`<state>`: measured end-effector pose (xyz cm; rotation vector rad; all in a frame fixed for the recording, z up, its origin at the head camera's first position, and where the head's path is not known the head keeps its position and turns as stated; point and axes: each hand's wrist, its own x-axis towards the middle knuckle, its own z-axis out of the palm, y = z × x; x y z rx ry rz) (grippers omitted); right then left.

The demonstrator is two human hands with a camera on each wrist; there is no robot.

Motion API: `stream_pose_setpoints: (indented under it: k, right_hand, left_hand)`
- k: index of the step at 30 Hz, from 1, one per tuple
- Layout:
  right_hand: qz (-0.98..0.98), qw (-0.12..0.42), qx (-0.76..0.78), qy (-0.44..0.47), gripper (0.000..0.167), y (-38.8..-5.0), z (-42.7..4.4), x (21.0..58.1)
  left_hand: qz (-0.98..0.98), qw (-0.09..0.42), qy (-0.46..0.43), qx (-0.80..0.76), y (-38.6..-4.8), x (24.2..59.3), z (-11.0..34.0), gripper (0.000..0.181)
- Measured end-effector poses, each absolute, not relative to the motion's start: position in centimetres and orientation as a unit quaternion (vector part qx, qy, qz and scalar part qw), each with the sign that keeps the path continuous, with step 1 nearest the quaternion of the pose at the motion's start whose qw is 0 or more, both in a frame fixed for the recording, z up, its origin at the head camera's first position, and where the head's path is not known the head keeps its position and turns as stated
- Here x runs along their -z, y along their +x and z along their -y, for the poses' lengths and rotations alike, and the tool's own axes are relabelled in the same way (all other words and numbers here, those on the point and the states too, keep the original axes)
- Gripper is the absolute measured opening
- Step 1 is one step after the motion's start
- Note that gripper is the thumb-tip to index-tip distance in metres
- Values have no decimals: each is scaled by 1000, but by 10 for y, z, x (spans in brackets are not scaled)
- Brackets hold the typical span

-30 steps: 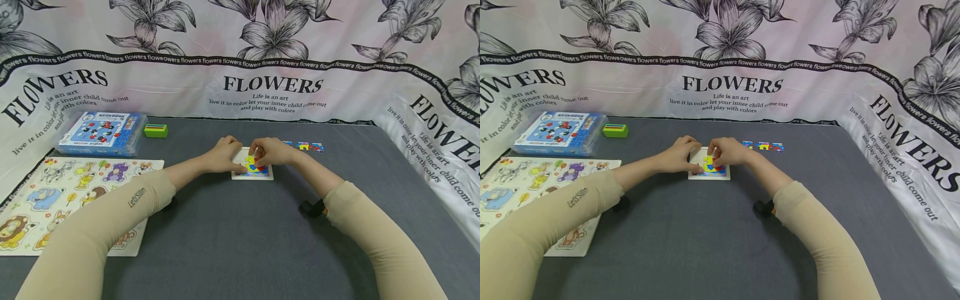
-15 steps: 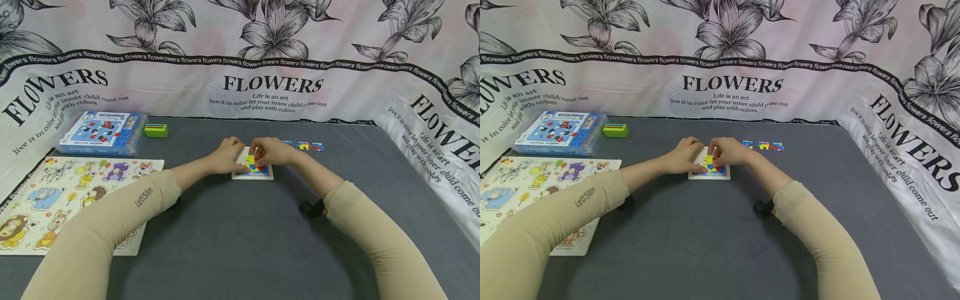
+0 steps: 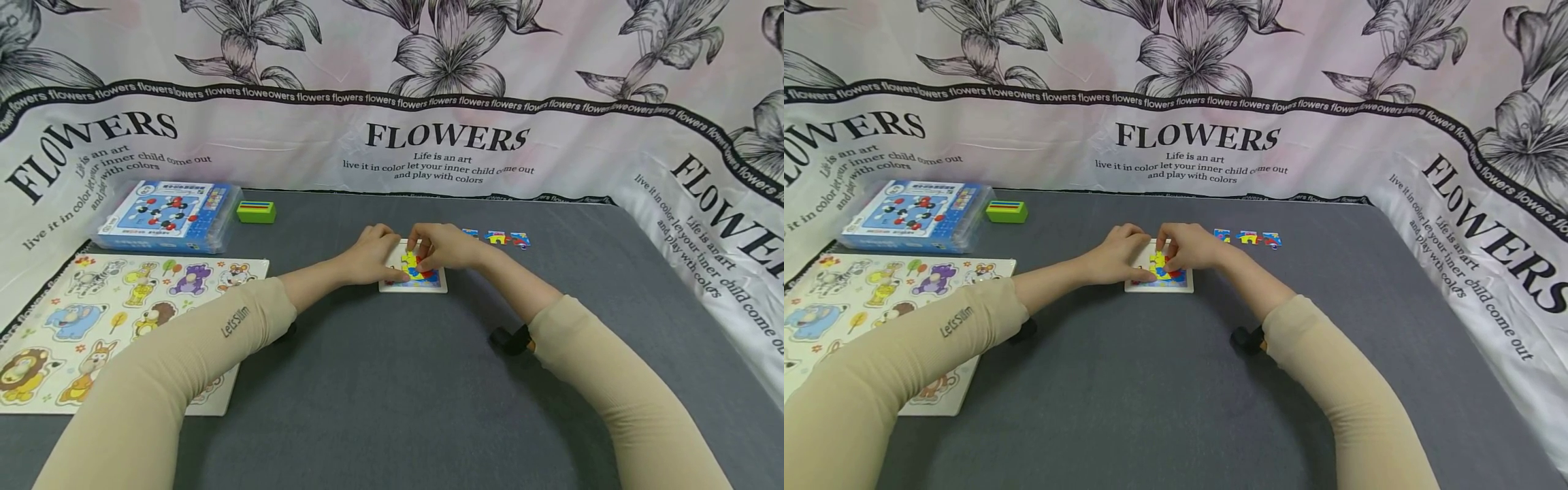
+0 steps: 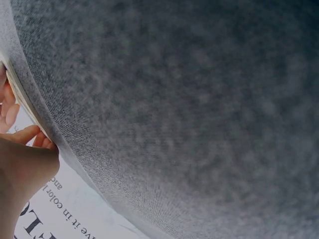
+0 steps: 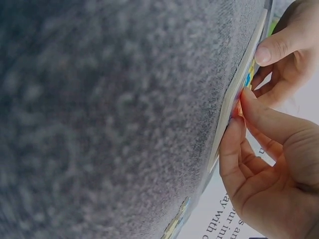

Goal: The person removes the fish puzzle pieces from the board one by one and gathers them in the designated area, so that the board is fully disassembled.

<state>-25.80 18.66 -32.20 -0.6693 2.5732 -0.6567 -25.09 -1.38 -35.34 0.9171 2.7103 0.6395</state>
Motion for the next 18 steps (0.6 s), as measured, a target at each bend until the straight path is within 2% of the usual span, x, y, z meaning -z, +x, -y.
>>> stream_pose_setpoints:
  k: [18]
  right_hand:
    - [-917,206,245,-238,34,-259,-187,320]
  left_hand:
    - [-919,107,313,-213,-253,355,14,79]
